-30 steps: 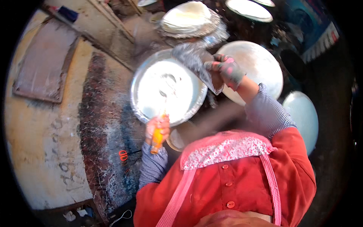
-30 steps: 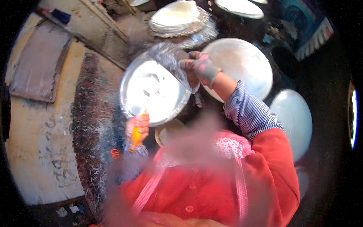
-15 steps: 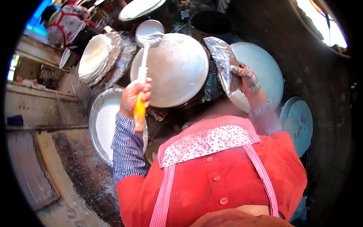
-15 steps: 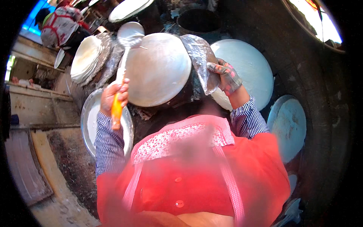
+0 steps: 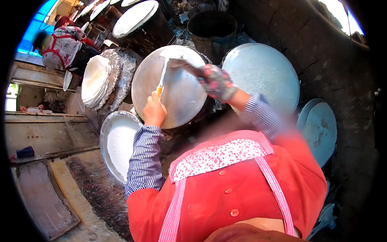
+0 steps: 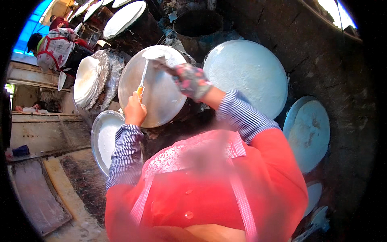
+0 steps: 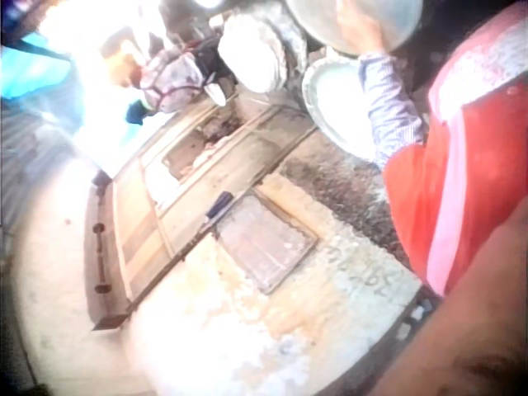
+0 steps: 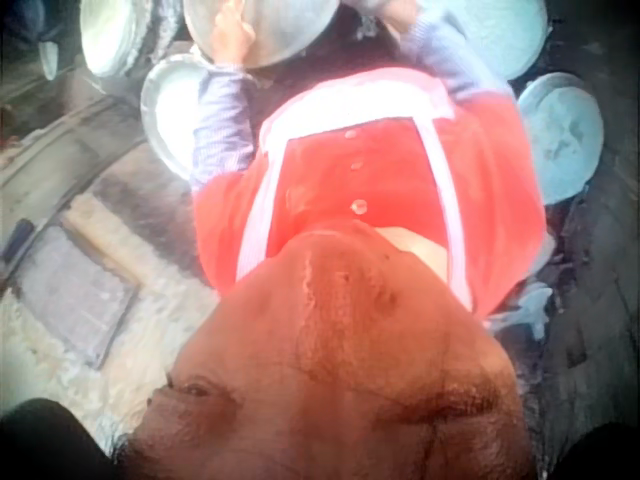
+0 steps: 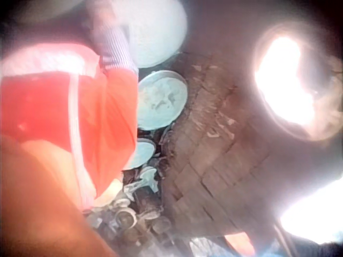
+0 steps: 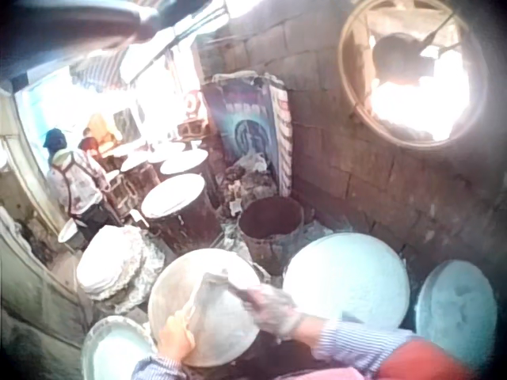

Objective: The person scoops white batter from a metal bowl and pours it onto a large, hot, circular griddle. They use a flat metal spatula to spread the batter into a thin, even layer. Once cooked, the person lifts the crepe and places it onto a stack of finished crepes. This process is repeated continuously throughout the video.

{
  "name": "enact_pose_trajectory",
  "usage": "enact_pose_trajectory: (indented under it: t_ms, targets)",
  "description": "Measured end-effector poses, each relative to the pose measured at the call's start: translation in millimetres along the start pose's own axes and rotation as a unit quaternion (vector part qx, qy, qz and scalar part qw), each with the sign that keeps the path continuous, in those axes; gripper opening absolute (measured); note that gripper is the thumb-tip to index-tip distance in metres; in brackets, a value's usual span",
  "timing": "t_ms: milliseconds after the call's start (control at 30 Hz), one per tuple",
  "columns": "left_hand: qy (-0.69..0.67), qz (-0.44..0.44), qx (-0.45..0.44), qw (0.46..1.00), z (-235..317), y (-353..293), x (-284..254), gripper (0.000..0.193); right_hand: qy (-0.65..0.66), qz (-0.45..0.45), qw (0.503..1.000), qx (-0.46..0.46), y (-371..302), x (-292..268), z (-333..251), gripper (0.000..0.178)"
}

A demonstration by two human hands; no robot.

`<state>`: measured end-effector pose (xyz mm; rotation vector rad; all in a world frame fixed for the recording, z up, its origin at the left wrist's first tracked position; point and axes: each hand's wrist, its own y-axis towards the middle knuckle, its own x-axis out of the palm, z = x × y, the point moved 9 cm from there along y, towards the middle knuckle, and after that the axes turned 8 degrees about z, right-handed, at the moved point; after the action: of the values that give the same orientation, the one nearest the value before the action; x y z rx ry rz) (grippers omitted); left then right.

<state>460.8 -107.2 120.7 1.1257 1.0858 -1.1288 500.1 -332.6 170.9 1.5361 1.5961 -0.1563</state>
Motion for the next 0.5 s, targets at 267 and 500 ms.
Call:
enact_pose_trajectory:
  t_ms: [267,500]
  targets:
    - [-0.38,-0.016,-0.014,0.925,-45,5,21,0.044,-0.053,-0.067,0.962,0.259,35,59,26,0.027]
    - [-0.476,-0.08,-0.021,0.876,-70,28,17,0.049,0.173,0.142,0.907,0.358,5,42,96,0.031]
